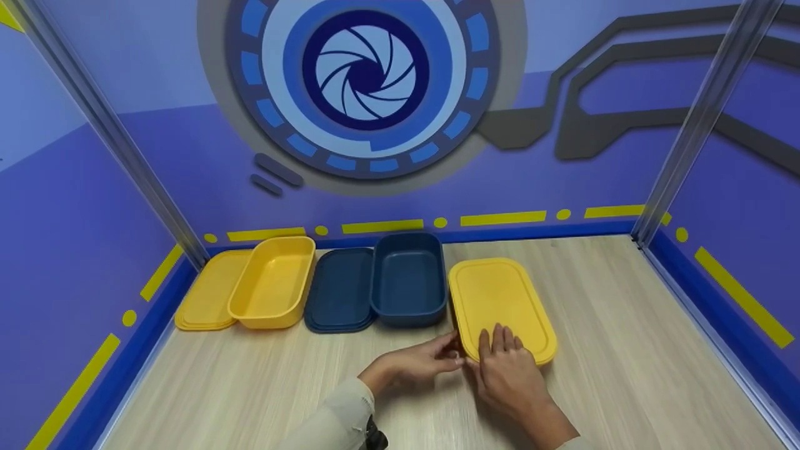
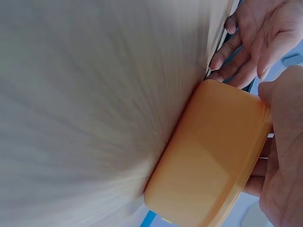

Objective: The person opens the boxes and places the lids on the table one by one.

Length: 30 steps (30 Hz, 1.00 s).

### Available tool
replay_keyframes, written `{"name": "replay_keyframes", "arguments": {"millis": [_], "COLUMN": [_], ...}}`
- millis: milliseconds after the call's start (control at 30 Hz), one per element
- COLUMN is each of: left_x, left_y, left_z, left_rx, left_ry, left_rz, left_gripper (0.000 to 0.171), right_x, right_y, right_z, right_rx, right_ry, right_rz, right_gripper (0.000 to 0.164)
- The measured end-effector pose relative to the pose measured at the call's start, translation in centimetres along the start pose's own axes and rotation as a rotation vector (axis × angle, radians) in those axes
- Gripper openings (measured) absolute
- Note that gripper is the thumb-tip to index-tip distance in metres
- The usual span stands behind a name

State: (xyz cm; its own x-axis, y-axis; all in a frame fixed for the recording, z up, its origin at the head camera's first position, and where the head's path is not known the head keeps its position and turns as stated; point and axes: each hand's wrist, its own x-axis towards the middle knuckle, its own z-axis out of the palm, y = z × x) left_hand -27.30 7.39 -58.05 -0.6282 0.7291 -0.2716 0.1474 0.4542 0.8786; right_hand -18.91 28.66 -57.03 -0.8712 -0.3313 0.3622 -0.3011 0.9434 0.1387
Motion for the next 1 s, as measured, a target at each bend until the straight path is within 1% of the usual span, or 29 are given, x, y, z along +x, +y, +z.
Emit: {"name": "replay_keyframes", "arguments": {"millis": [133,233,367,500,633,767,867,1000], "left_x": [0.1,0.2,0.3,0.3,0.4,0.6,0.8,1.0], "left_y": [0.1,0.1,0.2,0.3,0.5,0.6,0.7,1.0], "left_z": [0.1,0.2,0.2,0.3,0.4,0.5,0.6,0.8], "left_rx": [0.092,0.117,0.086,0.056,0.039,0.027,0.026,0.025], "left_ry": [0.018,0.03,0.034,0.04,0.063,0.088,0.105,0.132], "left_rz": [0.004,0.016,0.012,-0.01,-0.028,-0.03,-0.023,-0.037], "left_gripper": [0.073,0.072,0.072,0.075,0.075,0.074,0.071,0.068], "right_x": [0.0,0.0,0.0,0.1,0.1,0.1,0.2,0.2], "right_y": [0.1,0.1,0.0,-0.1,0.0,0.0,0.1,0.1], "right_z": [0.1,0.1,0.1,0.1,-0.1,-0.2,-0.3,-0.4], "right_rx": [-0.003,0.002,0.0,-0.003,0.001,0.004,0.012,0.02], "right_ry": [0.016,0.011,0.035,0.048,0.029,0.015,0.013,0.016], "right_rz": [-0.004,0.004,0.0,-0.004,-0.001,0.002,0.009,0.016], "right_gripper": [0.055,0.055,0.055,0.054,0.053,0.052,0.052,0.052]}}
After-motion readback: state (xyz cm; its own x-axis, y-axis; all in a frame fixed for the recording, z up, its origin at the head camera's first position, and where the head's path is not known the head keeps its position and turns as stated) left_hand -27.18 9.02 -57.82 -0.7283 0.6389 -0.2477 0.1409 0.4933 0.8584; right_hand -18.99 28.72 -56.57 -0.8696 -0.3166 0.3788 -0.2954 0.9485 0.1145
